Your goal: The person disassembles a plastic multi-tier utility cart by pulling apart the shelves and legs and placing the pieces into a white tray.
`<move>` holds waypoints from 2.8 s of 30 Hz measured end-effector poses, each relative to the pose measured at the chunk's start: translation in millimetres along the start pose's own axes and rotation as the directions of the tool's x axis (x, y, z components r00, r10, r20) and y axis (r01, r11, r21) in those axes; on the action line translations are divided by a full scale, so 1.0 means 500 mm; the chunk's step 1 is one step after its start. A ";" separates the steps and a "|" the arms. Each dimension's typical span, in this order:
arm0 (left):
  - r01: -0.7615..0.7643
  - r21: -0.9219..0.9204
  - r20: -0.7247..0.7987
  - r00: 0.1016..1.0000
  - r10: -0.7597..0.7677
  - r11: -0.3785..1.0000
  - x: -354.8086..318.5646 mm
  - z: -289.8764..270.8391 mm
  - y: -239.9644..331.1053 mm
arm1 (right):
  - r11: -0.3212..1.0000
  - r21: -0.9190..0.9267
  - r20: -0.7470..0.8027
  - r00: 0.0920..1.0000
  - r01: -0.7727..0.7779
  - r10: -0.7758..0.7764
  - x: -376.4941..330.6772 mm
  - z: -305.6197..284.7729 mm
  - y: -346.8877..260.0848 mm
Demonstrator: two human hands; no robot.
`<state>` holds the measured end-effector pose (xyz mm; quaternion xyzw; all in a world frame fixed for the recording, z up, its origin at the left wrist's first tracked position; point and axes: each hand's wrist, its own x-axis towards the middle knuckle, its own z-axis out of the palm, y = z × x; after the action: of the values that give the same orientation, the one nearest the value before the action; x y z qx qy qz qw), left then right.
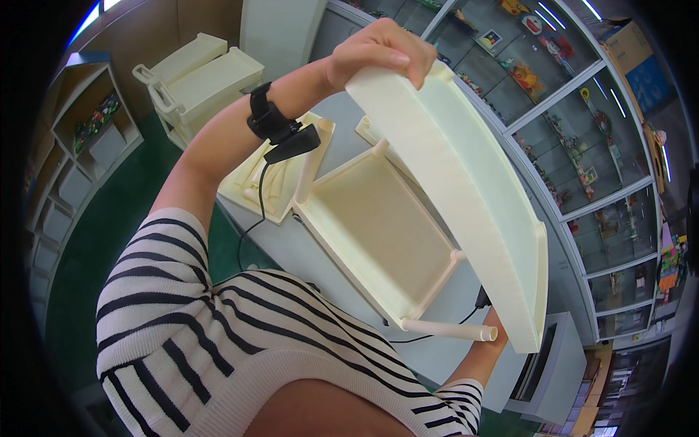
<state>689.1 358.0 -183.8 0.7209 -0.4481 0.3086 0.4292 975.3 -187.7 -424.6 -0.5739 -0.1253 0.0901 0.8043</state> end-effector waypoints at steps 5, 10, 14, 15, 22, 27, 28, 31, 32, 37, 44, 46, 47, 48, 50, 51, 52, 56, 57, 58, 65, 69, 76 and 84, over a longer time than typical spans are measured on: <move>-0.052 -0.010 -0.013 0.999 0.052 0.999 0.070 -0.001 0.015 | 1.000 -0.022 -0.004 1.000 0.005 -0.005 0.086 0.032 0.004; -0.105 -0.096 0.026 0.994 0.108 0.990 0.156 -0.006 0.005 | 0.999 -0.029 -0.062 0.998 0.021 -0.022 0.222 0.086 -0.008; -0.239 -0.106 0.081 0.965 0.248 0.965 0.212 -0.012 0.054 | 1.000 0.002 -0.110 0.994 0.027 -0.027 0.282 0.134 -0.011; -0.239 -0.107 0.078 0.966 0.248 0.965 0.219 -0.014 0.077 | 1.000 0.012 -0.120 0.992 0.029 -0.028 0.292 0.144 -0.008; -0.278 0.367 -0.247 0.891 0.381 0.888 0.163 -0.035 -0.045 | 0.990 0.141 -0.079 0.997 0.017 -0.005 0.247 0.242 -0.005; -0.048 -0.755 -0.504 0.680 -0.532 0.654 0.074 -0.061 -0.109 | 0.995 0.088 0.144 0.988 0.040 -0.053 0.226 0.169 -0.016; -0.100 -0.725 -0.600 0.578 -0.553 0.682 0.045 -0.070 -0.094 | 0.995 0.060 0.158 0.984 0.073 -0.082 0.225 0.180 -0.019; -0.322 -0.594 -0.760 0.526 -0.382 0.737 -0.040 -0.111 -0.083 | 0.994 0.011 0.189 0.976 0.112 -0.112 0.231 0.179 -0.020; -0.400 -0.517 -0.824 0.471 -0.314 0.757 -0.063 -0.131 -0.080 | 0.993 -0.009 0.196 0.974 0.114 -0.110 0.235 0.170 -0.020; -0.290 -0.103 -0.952 0.306 -0.010 0.952 -0.205 -0.295 0.019 | 0.998 -0.062 0.262 0.965 -0.004 0.021 0.242 0.037 -0.062; -0.072 -0.206 -0.945 0.272 -0.180 0.976 -0.389 -0.398 0.216 | 0.862 -0.500 -0.034 0.997 -0.077 0.069 -0.005 0.135 -0.181; 0.069 -0.099 -0.949 0.294 -0.115 0.993 -0.448 -0.449 0.231 | 0.862 -0.493 0.044 0.985 -0.123 0.166 -0.084 0.152 -0.210; 0.154 -0.020 -0.947 0.313 -0.068 0.988 -0.472 -0.471 0.229 | 0.864 -0.488 0.041 0.986 -0.123 0.163 -0.117 0.154 -0.216; 0.262 0.067 -0.943 0.333 -0.025 0.963 -0.506 -0.482 0.205 | 0.861 -0.486 0.077 0.974 -0.149 0.212 -0.152 0.140 -0.223; 0.489 0.354 -0.874 0.476 0.096 0.797 -0.540 -0.518 0.165 | 0.861 -0.475 0.107 0.959 -0.182 0.262 -0.209 0.162 -0.213; 0.543 0.509 -0.807 0.571 0.151 0.668 -0.553 -0.535 0.133 | 0.890 -0.420 0.033 0.978 -0.175 0.207 -0.246 0.190 -0.201; 0.524 0.669 -0.697 0.689 0.199 0.527 -0.566 -0.554 0.085 | 0.917 -0.367 -0.050 0.988 -0.156 0.148 -0.275 0.210 -0.195; 0.354 0.799 -0.463 0.878 0.123 0.487 -0.534 -0.561 -0.139 | 0.974 -0.202 0.066 0.991 -0.099 0.115 -0.324 0.208 -0.132; 0.569 0.397 -0.620 0.745 -0.246 0.721 -0.502 -0.519 -0.191 | 0.986 -0.162 -0.063 0.998 -0.040 0.030 -0.337 0.199 -0.125; 0.600 0.402 -0.646 0.721 -0.250 0.692 -0.474 -0.491 -0.244 | 0.991 -0.129 -0.186 0.981 0.025 -0.049 -0.345 0.195 -0.121; 0.461 0.309 -0.638 0.749 -0.178 0.832 -0.394 -0.422 -0.592 | 0.971 -0.224 -0.554 0.809 0.082 -0.197 -0.360 0.241 -0.118; 0.426 0.286 -0.601 0.777 -0.186 0.858 -0.376 -0.381 -0.713 | 0.972 -0.176 -0.658 0.753 -0.155 0.001 -0.397 0.161 -0.143; 0.292 0.295 -0.393 0.905 -0.163 0.910 -0.449 -0.247 -0.851 | 0.957 -0.258 -0.874 0.452 -0.129 -0.175 -0.437 0.092 -0.158; 0.160 0.386 0.156 0.959 -0.235 0.909 -0.581 -0.270 -0.841 | 0.954 -0.299 -0.856 0.437 0.015 -0.275 -0.435 0.086 -0.141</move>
<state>945.5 686.1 -509.3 0.8576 -0.3472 0.2686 0.2682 755.2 -234.6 -365.8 -0.6174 0.2552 -0.3102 0.6764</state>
